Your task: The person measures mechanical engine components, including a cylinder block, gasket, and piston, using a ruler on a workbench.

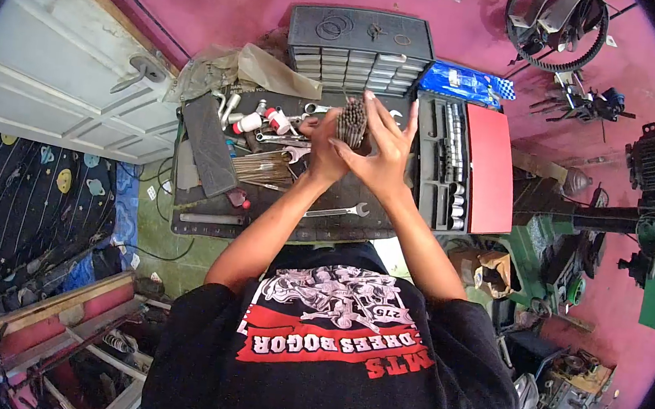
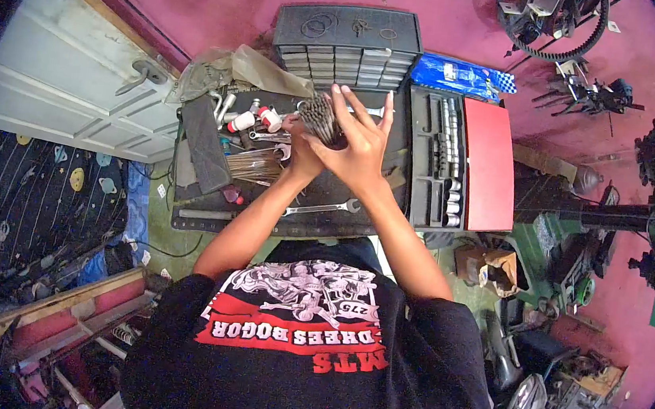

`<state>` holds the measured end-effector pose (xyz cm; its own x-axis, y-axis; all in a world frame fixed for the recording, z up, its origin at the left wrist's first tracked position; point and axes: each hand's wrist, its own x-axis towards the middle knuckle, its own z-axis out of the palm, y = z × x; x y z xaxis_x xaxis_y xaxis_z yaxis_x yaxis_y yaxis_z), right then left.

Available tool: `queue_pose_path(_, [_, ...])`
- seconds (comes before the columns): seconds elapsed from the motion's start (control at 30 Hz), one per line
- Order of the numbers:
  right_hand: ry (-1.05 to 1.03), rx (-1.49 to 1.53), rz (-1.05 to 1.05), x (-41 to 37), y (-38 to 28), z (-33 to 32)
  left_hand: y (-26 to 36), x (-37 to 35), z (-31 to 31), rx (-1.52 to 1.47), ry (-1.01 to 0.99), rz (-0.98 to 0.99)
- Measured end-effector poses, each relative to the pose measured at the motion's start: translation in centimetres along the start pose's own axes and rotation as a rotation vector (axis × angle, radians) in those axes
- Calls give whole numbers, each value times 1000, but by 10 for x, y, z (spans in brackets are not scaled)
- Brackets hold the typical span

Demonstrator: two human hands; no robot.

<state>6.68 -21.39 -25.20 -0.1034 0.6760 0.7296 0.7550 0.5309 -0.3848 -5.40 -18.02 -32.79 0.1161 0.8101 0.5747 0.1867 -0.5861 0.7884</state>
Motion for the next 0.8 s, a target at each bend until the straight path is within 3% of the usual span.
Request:
queue_pose_path(0.17, [27, 48, 44, -8, 8, -6, 11, 3, 4, 172, -73, 85])
queue_pose_path(0.27, [47, 48, 48, -8, 14, -12, 8, 6, 13, 105, -162, 68])
queue_pose_path(0.4, [98, 90, 88, -5, 15, -18, 15, 6, 25, 118, -163, 22])
queue_pose_path(0.6, [-4, 52, 90, -6, 23, -22, 4, 1, 31, 239, -163, 29])
queue_pose_path(0.67, [49, 63, 124, 6, 7, -38, 12, 7, 28, 262, -119, 116])
queue_pose_path(0.8, [97, -347, -118, 11, -1, -70, 24, 13, 29, 164, -109, 44])
